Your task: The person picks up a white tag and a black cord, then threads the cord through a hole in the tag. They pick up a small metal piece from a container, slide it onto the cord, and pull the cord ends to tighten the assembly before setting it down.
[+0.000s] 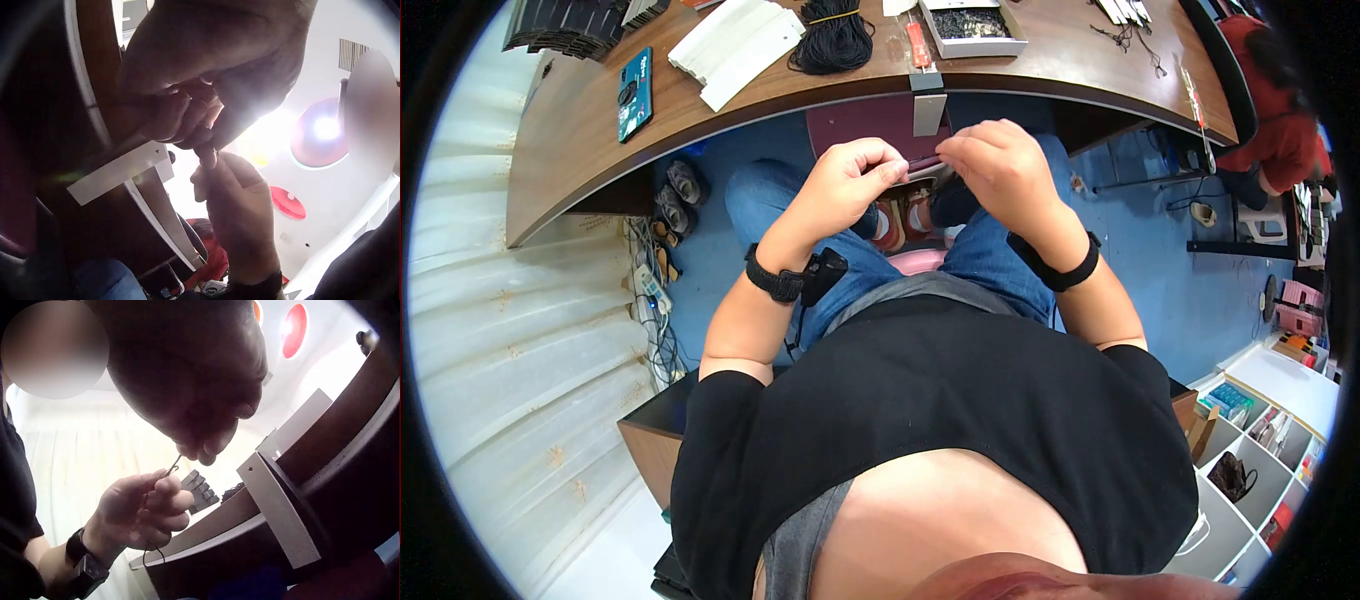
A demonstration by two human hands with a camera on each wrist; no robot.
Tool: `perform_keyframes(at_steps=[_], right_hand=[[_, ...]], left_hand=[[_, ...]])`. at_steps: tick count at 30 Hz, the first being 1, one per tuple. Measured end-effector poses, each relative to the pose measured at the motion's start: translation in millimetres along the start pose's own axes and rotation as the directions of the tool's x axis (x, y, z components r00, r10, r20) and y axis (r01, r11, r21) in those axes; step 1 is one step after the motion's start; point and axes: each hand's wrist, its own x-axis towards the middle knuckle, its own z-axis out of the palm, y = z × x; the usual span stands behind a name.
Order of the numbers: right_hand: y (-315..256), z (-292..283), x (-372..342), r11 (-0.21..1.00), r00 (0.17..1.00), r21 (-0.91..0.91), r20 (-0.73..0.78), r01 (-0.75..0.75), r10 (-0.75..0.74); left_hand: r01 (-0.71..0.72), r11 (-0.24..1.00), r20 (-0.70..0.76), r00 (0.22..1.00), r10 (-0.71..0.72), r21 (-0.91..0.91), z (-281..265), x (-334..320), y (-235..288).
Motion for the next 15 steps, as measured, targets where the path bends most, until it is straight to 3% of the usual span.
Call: perform_keyframes(at_steps=[3, 4, 7, 8, 11, 12, 14, 15], right_hand=[[-3.1, 4.0, -8.6, 0.998, 1.0, -0.056, -0.027, -0.011, 0.009], [-3.8, 5.9, -11.8, 0.997, 0.999, -0.078, -0.032, -0.005, 0.002], [-8.4, 18.8, -23.4, 0.999, 1.0, -0.041, 0.02, 0.02, -0.019], [-12.2, 23.0, -26.1, 0.999, 1.0, -0.03, 0.027, 0.012, -0.011], [-17.6, 26.3, -22.9, 1.0, 1.0, -0.023, -0.005, 0.002, -0.002], [-16.9, 23.7, -19.2, 0.999, 1.0, -0.034, -0.019, 0.001, -0.002], [-15.9, 14.0, -10.2, 0.998, 1.0, -0.068, -0.025, -0.017, 0.015], [-12.7, 13.8, -9.8, 0.998, 0.999, -0.057, -0.031, -0.029, 0.027]], left_hand=[[0.151, 0.973, -0.121, 0.977, -0.173, -0.174, 2.5, 0.7, -4.3], [0.253, 0.812, 0.006, 0.956, -0.294, -0.527, -6.3, 2.3, -12.2], [0.31, 0.395, 0.174, 0.923, -0.344, -0.865, 2.2, 6.9, -16.7], [0.366, 0.339, 0.244, 0.904, -0.352, -0.867, 3.1, 8.2, -20.5], [0.341, 0.598, 0.074, 0.902, -0.425, -0.725, 19.7, 8.7, -11.1], [0.306, 0.811, -0.054, 0.923, -0.381, -0.5, 24.3, 6.3, -7.6], [0.06, 0.992, -0.167, 0.983, -0.078, -0.109, 27.2, 5.1, -17.8], [-0.071, 0.992, -0.172, 0.981, 0.088, 0.104, 28.0, 4.7, -17.6]])
